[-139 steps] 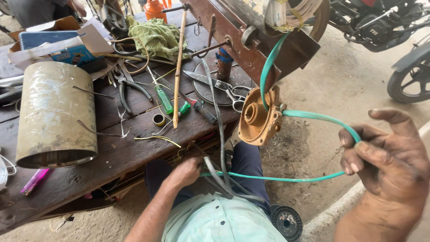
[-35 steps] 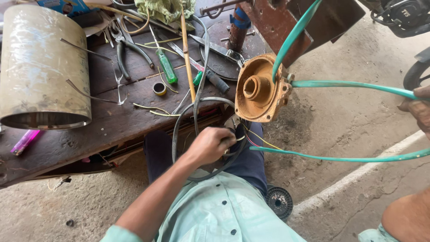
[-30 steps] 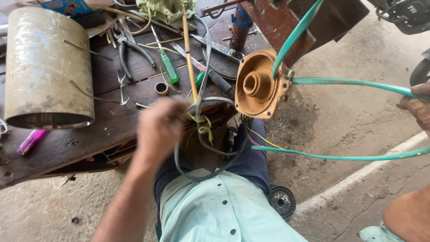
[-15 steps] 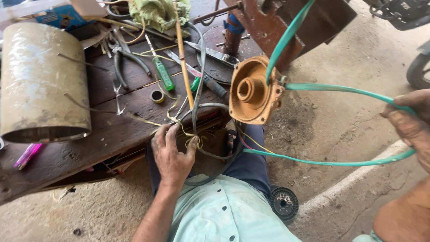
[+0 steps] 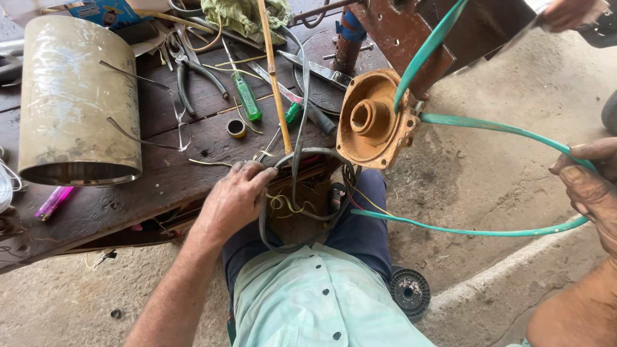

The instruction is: The person works on a motor component, using a wooden stick to adjust internal wires, then uses a torch to heat the housing. They insert a metal cylinder into the housing and secure it with a hammer. The person handles wires, a metal cylinder, and a housing throughout the process.

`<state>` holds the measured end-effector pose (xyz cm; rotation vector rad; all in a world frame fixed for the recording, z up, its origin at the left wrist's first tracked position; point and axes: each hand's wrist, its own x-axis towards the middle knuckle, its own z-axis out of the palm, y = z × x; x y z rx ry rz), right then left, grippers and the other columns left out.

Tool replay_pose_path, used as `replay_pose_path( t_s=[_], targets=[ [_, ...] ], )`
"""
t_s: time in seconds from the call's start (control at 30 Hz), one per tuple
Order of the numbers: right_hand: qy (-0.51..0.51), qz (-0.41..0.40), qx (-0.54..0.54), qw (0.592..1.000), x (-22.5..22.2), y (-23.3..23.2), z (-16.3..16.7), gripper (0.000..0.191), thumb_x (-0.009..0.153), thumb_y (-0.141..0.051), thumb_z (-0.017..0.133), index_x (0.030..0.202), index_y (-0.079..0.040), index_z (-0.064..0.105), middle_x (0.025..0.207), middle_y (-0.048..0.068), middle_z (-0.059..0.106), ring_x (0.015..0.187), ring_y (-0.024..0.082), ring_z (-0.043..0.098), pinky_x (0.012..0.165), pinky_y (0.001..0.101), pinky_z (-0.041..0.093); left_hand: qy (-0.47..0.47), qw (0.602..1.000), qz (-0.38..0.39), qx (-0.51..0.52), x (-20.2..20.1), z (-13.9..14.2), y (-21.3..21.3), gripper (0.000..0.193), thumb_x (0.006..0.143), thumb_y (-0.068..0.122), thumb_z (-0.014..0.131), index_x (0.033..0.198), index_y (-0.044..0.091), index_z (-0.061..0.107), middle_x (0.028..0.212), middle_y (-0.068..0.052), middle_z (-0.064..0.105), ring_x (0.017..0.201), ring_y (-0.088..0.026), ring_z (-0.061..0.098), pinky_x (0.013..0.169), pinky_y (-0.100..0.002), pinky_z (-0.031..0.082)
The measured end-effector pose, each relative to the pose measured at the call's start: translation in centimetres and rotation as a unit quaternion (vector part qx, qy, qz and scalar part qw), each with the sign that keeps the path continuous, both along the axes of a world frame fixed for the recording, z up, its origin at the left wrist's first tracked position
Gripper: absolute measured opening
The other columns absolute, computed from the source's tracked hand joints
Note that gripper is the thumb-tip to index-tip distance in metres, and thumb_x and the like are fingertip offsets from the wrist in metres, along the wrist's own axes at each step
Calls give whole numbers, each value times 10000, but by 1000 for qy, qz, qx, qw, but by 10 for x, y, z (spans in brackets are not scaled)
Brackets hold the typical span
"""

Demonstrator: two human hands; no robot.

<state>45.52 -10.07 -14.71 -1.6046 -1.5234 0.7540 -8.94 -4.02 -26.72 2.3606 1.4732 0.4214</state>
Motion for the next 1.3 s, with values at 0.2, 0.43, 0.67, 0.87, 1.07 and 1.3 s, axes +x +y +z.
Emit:
replay_pose_path(
  t_s=[0.2,0.43,0.67,0.87,1.07,1.3],
  targets=[
    [12,16,26,999,-14,1,3,179,1071,-137,644,1213,-47,584,965,96,654,569,19,499,480,168,414,88,991,-38,92,-17,-17,27,233,906,147,737,1137,122,739,1040,-106,723,999,-294,711,828,-418,624],
    [48,0,41,998,-28,-1,13,205,1062,-115,690,1209,-20,584,997,108,685,622,41,540,510,159,410,-103,932,98,333,-68,40,83,90,1118,46,722,1056,90,771,993,-90,760,850,-157,740,673,-253,628],
    [121,27,50,991,-28,-3,9,231,1039,-150,691,1231,-69,591,1012,83,668,593,15,506,488,154,390,-57,885,163,433,-43,53,68,436,1020,157,758,1405,34,595,1493,-258,497,1423,-389,463,1193,-543,432],
    [189,13,30,981,-27,-17,5,238,1046,-76,665,1262,-78,563,1061,158,660,577,77,575,436,173,447,-175,983,-63,10,70,-23,-30,273,850,219,798,1085,105,719,1120,-117,729,1040,-307,699,885,-429,580],
    [278,40,48,959,-46,-31,14,306,1061,-31,676,1333,-56,538,1117,204,628,676,181,667,561,276,568,-149,974,-153,-71,137,-87,-36,697,714,214,817,1368,107,601,1491,-236,514,1233,-452,552,941,-504,504],
    [423,133,109,890,-70,-34,-10,409,1066,-253,712,1402,-84,550,1092,256,689,749,244,728,660,349,629,-161,952,-206,-162,138,-78,-26,324,880,273,779,1092,88,619,1166,-124,669,1074,-376,623,882,-487,526]
  ],
)
